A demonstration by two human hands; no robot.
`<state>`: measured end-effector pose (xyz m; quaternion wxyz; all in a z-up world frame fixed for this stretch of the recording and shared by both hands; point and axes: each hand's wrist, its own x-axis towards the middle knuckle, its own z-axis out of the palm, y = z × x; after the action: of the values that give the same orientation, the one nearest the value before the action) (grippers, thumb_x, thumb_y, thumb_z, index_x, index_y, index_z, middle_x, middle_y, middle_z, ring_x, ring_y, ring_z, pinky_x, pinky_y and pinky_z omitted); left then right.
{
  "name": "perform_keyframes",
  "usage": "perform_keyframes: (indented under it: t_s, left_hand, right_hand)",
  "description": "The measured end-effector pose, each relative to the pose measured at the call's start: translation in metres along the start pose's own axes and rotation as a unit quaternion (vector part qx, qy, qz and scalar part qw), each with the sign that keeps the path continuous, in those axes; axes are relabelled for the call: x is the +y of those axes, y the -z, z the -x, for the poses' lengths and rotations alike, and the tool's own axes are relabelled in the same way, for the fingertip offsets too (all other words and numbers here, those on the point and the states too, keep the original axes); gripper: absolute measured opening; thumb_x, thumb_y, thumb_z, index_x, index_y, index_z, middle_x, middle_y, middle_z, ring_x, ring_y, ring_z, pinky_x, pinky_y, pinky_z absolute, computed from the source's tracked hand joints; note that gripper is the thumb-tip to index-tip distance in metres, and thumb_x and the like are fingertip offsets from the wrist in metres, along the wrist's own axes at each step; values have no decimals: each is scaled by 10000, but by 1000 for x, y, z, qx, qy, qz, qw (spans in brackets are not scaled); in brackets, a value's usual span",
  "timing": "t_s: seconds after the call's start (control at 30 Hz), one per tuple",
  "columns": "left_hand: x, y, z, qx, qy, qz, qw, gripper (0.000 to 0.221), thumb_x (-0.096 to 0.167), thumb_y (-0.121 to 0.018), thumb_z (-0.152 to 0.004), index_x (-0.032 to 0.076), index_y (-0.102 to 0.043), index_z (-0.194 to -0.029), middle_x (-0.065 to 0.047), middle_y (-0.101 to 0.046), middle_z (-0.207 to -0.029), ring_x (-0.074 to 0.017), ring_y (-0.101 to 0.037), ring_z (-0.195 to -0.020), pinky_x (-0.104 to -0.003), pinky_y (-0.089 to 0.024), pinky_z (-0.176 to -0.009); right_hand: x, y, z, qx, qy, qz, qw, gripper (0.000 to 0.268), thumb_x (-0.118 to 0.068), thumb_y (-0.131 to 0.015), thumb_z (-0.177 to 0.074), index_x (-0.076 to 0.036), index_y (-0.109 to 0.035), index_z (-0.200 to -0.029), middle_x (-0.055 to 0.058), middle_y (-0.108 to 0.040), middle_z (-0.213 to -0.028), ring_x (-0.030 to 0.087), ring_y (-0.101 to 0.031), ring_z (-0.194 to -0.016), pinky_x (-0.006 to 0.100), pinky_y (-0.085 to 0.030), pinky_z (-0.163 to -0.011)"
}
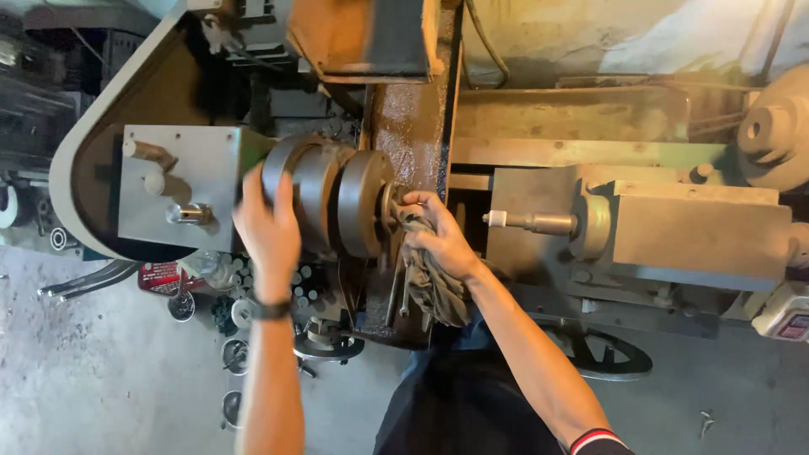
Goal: Machining and polishing a metal part on a lathe, cleaning the part, and performing precision measurements using a micrometer.
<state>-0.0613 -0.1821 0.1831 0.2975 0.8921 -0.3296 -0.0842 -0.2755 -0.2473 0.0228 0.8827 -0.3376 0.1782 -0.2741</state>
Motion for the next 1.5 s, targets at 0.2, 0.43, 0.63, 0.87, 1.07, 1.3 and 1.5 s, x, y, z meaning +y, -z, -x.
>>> perform_keyframes:
  t_s: [0.2, 0.43, 0.63, 0.87, 1.07, 1.3, 1.5]
  left_hand:
    - [-158, -91, 133, 96, 81, 92, 988, 567, 76, -556, -970, 29, -491, -1532, -200, -746, -1172, -268, -741, -982, -363, -543, -893]
    - [-157, -64, 225, -29, 13, 190, 981, 350, 40, -597, -984, -37, -624, -1325, -165, -734, -1241, -201, -690, -1128, -307, -524, -979]
    - [-140, -62, 238, -64, 49, 208, 975, 335, 39, -621, -969, -46, -653, -1291, -127, -763, -1176, -167, -703, -1052, -292, -541, -929]
    - [-95, -45, 256, -282, 137, 498, 809, 870, 474, -690, -888, 32, -361, -1561, -102, -495, -1524, -190, -513, -1350, -339, -429, -1115]
    - [-53, 30, 236, -247, 27, 609, 754, 1325, 646, -858, -695, 19, -171, -1639, -128, -292, -1674, -248, -337, -1529, -396, -312, -1244]
    - [-132, 25, 210, 89, -49, 455, 885, 503, 125, -594, -880, 7, -582, -1369, -142, -624, -1380, -263, -591, -1314, -390, -473, -1145]
    - [-203, 62, 143, 223, -67, 414, 880, 344, 56, -582, -937, -3, -613, -1275, -170, -630, -1284, -287, -601, -1215, -381, -459, -1121]
  right_hand:
    - [-1, 3, -3, 2, -2, -24, 1000, 523, 47, -591, -846, -34, -427, -1335, 97, -617, -1109, 169, -637, -780, 330, -571, -700]
    - [11, 15, -13, 6, 16, 8, 1000, 443, 44, -609, -895, -32, -468, -1308, 77, -588, -1057, 132, -608, -833, 312, -550, -744]
    - [-19, -25, 4, 62, -36, -104, 992, 401, -34, -614, -839, -76, -501, -1222, 94, -615, -931, 178, -610, -658, 350, -558, -599]
    - [-17, -94, 109, 42, -43, -406, 912, 291, -296, -561, -1003, -20, -552, -1097, 117, -620, -854, 216, -640, -734, 342, -568, -660]
    - [-27, -151, 130, 71, 221, 255, 939, 474, -429, -483, -1062, -8, -618, -1235, 207, -642, -1263, 274, -634, -1182, 398, -520, -1015]
    - [103, -203, 122, 42, 20, 204, 978, 682, -308, -539, -1016, 14, -293, -1565, 219, -488, -1512, 268, -537, -1352, 374, -417, -1148]
    - [110, -230, 116, -61, -31, 478, 876, 485, -92, -676, -918, 57, -576, -1368, 187, -663, -1331, 276, -669, -1177, 335, -540, -990]
